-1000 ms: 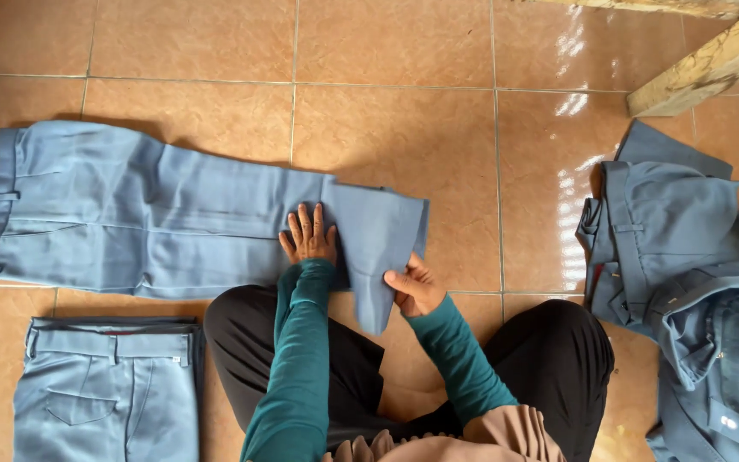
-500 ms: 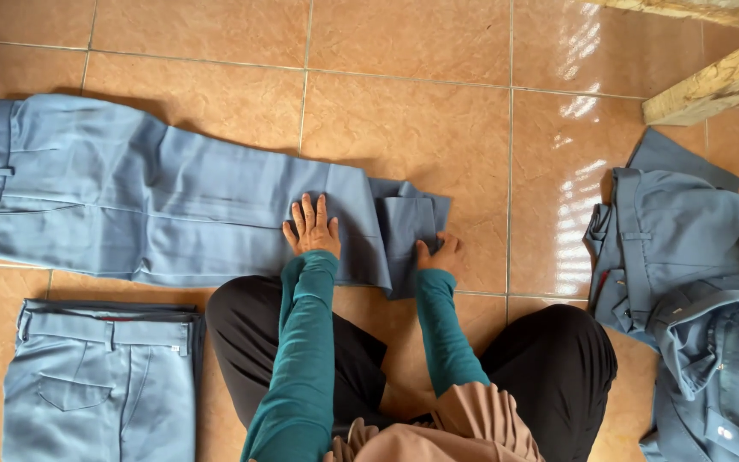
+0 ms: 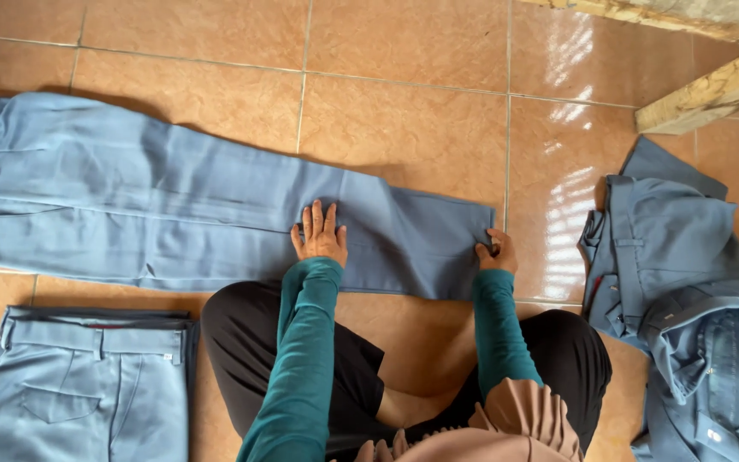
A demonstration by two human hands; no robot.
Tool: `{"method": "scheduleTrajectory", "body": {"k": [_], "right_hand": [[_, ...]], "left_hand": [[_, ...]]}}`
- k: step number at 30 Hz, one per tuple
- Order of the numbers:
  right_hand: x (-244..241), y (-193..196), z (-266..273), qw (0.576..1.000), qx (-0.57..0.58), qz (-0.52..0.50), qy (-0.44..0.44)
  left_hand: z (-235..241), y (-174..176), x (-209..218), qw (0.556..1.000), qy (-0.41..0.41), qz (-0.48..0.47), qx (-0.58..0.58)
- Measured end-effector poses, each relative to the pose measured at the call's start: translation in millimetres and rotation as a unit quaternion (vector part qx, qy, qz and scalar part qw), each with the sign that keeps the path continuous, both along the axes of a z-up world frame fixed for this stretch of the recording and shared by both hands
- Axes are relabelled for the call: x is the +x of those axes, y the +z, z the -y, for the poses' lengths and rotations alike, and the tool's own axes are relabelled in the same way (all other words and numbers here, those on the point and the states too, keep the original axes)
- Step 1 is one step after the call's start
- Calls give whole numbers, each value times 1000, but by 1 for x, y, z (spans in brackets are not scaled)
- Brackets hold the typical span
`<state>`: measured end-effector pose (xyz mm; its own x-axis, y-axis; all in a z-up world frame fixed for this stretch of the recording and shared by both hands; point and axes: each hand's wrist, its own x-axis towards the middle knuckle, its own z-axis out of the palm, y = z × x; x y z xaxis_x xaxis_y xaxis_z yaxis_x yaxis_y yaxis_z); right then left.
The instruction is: The person sits on the floor and folds several pairs of blue trousers by hand. They lay each pair flat, fold the legs together, and then fold the garment into a compact rectangle before placing it on a growing stack.
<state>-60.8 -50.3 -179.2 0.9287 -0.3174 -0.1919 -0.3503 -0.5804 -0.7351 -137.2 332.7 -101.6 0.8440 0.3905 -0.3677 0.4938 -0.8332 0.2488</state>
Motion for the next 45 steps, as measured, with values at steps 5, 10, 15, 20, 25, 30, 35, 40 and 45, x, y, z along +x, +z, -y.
{"method": "scheduleTrajectory", "body": {"k": [5,10,15,20,25,30,35,40,45], "right_hand": [[0,24,-5,987,-140,-35,72],[8,20,-4,988,-129,-64,62],[10,21,0,993,-100,-66,-4],[19,17,3,989,-93,-116,-11],[22,13,5,985,-119,-126,10],[18,40,-9,984,-105,-144,10],[18,48,-14,983,-104,-149,13],[19,28,-6,986,-75,-149,-2],[3,-20,13,991,-35,84,-95]], "left_hand": [[-18,-55,-6,990,66,116,47],[-39,-58,-24,992,105,-22,-64],[-49,15,-35,981,177,-61,-44],[-67,-38,-20,971,224,-77,-37],[-78,-44,-13,960,240,-125,-73],[-63,18,-22,962,236,-118,-66],[-71,30,-44,966,227,-114,-35],[-53,16,-38,990,122,69,5],[-35,18,-23,995,-18,-42,93]]}}
